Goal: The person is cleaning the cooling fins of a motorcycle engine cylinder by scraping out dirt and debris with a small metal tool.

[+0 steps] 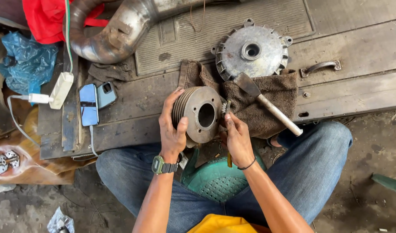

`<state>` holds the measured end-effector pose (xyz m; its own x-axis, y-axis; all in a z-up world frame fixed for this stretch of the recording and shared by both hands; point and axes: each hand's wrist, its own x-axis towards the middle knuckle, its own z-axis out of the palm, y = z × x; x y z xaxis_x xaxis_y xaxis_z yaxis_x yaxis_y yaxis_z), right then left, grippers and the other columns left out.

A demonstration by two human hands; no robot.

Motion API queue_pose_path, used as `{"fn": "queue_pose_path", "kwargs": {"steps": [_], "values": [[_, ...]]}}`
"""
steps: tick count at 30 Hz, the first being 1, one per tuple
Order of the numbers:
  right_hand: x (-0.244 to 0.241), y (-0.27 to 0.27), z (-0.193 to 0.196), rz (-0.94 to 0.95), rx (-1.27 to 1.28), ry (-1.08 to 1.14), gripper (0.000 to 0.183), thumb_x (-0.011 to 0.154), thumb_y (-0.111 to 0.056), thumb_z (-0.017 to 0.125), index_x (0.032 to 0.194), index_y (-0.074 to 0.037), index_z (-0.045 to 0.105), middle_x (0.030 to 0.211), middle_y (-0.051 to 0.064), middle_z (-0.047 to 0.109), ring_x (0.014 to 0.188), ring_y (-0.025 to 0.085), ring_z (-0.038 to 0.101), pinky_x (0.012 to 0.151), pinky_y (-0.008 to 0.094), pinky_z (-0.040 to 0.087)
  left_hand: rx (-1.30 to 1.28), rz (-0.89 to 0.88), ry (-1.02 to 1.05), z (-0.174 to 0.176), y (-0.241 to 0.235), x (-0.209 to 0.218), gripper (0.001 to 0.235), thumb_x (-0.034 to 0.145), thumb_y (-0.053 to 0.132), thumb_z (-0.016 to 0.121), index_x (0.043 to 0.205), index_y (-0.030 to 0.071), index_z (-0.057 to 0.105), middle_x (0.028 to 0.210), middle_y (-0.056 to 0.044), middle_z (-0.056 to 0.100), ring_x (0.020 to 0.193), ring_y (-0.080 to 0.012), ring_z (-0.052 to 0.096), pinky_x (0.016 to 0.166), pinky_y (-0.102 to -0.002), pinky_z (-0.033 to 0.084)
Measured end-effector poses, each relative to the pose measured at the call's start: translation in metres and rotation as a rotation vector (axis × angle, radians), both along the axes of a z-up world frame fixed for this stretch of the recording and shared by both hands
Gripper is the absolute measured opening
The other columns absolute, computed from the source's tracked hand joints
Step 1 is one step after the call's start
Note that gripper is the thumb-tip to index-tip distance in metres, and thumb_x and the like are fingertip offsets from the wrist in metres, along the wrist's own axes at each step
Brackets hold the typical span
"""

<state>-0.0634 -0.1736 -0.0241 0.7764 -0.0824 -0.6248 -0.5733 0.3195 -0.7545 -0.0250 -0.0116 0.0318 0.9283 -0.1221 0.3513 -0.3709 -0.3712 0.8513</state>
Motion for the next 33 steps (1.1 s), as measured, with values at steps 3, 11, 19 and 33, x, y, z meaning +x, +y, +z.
{"fn": "queue_pose_path", "kwargs": {"steps": [3,11,19,33], "values": [[-0.012,-0.003,0.017,-0.042,0.069,-0.164,0.041,0.108,-0.026,0.042,0.137,-0.005,0.063,0.071,-0.005,0.037,0.048,0.004,0.041,0.039,0.018,0.037,-0.126,0.098,0.028,-0.018,0.015,-0.003,0.066,0.099,0.053,0.047,0.144,0.005,0.051,0.142,-0.021,0.057,0.138,-0.0438,0.049,0.119,-0.063,0.031],[-0.013,-0.045,0.091,0.287,-0.462,-0.524,0.038,0.107,-0.023,0.041,0.102,-0.005,0.075,0.051,0.001,0.044,0.05,0.01,0.04,0.046,0.026,0.038,-0.679,0.211,0.047,-0.013,-0.022,-0.02,0.068,0.094,0.047,0.043,0.142,0.0,0.054,0.129,-0.023,0.061,0.122,-0.029,0.059,0.109,-0.049,0.046],[-0.019,-0.052,0.09,0.287,-0.559,-0.457,0.037,0.107,-0.02,0.043,0.092,-0.002,0.072,0.053,0.003,0.043,0.053,0.016,0.04,0.05,0.032,0.04,-0.782,0.2,0.19,-0.044,-0.039,-0.025,0.054,0.099,0.038,0.043,0.137,0.001,0.055,0.131,-0.017,0.059,0.122,-0.0247,0.054,0.111,-0.046,0.042],[-0.012,-0.089,0.096,0.574,-1.104,-0.534,0.023,0.106,-0.027,0.057,0.101,-0.009,0.07,0.073,0.014,0.061,0.064,0.036,0.063,0.059,0.042,0.048,-0.484,-0.076,0.179,-0.042,0.001,-0.012,0.061,0.106,0.041,0.039,0.154,0.004,0.043,0.157,-0.022,0.044,0.146,-0.0359,0.038,0.122,-0.055,0.027]]}}
